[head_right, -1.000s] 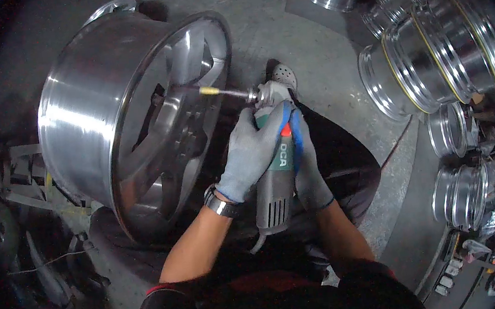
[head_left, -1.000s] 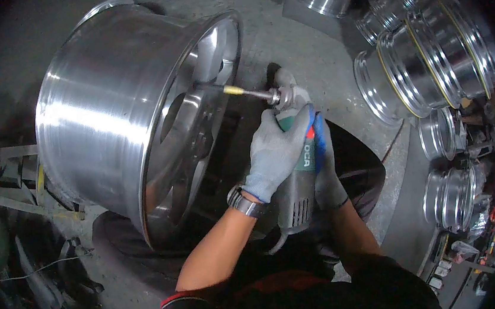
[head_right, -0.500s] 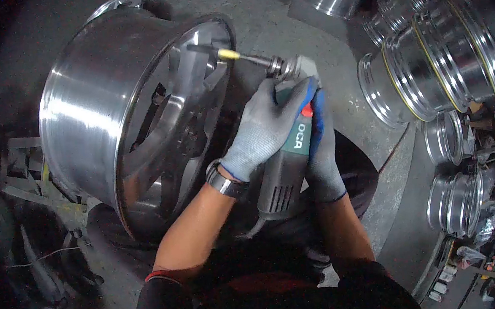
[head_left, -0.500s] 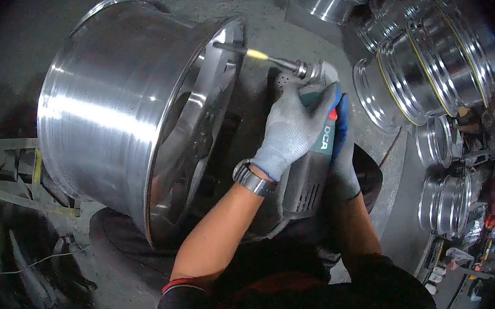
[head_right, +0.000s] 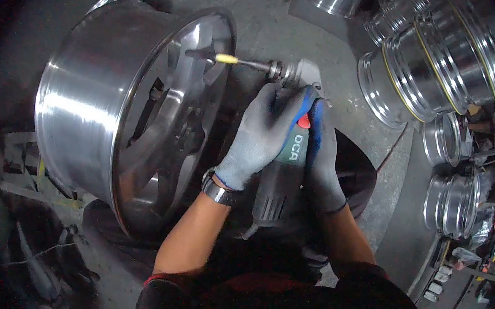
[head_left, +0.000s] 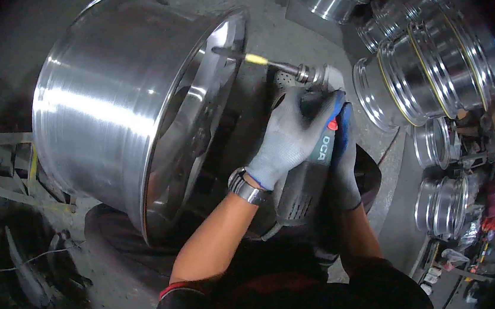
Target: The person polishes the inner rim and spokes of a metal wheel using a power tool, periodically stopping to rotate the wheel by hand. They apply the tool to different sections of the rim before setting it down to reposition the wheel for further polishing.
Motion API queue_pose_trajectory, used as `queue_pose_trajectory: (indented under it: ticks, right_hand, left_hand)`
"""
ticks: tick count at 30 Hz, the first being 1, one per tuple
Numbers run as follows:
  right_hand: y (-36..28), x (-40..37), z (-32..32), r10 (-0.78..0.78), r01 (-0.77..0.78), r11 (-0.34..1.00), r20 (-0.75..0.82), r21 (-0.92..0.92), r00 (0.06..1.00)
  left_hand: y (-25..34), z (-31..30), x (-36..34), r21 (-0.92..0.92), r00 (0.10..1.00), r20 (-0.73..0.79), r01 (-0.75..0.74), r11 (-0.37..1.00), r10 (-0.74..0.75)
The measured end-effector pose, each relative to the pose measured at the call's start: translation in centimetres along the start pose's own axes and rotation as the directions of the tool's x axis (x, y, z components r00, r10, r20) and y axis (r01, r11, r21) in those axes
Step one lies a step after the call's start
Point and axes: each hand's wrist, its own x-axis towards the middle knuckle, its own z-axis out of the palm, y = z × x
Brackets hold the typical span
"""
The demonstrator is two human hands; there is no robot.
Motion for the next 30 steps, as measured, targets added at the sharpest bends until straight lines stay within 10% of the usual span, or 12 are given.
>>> queue_pose_trajectory:
  ticks: [10, 18, 23, 30]
  right_hand:
    - [0.1, -0.7, 0.4, -0.163, 0.166, 0.97, 0.034, -0.175, 0.986]
    - [1.1, -1.0, -0.2, -0.031, 0.02, 0.994, 0.094, 0.108, 0.995]
    - [1.9, -2.5, -0.5, -0.005, 0.0, 0.999, 0.119, 0.043, 0.993]
    - [-0.5, -1.1, 1.3, 0.053, -0.067, 0.98, 0.08, 0.189, 0.995]
  left_hand:
    - [-0.3, 0.1, -0.3, -0.086, 0.998, 0.039, 0.051, 0.995, -0.048]
    - [-0.2, -0.1, -1.0, -0.115, 0.999, 0.028, 0.031, 0.993, -0.028]
    - [-0.1, -0.4, -3.3, -0.063, 0.962, -0.028, 0.27, 0.961, -0.272]
    - [0.1, 0.2, -0.9, -0.035, 0.992, -0.025, 0.119, 0.992, -0.12]
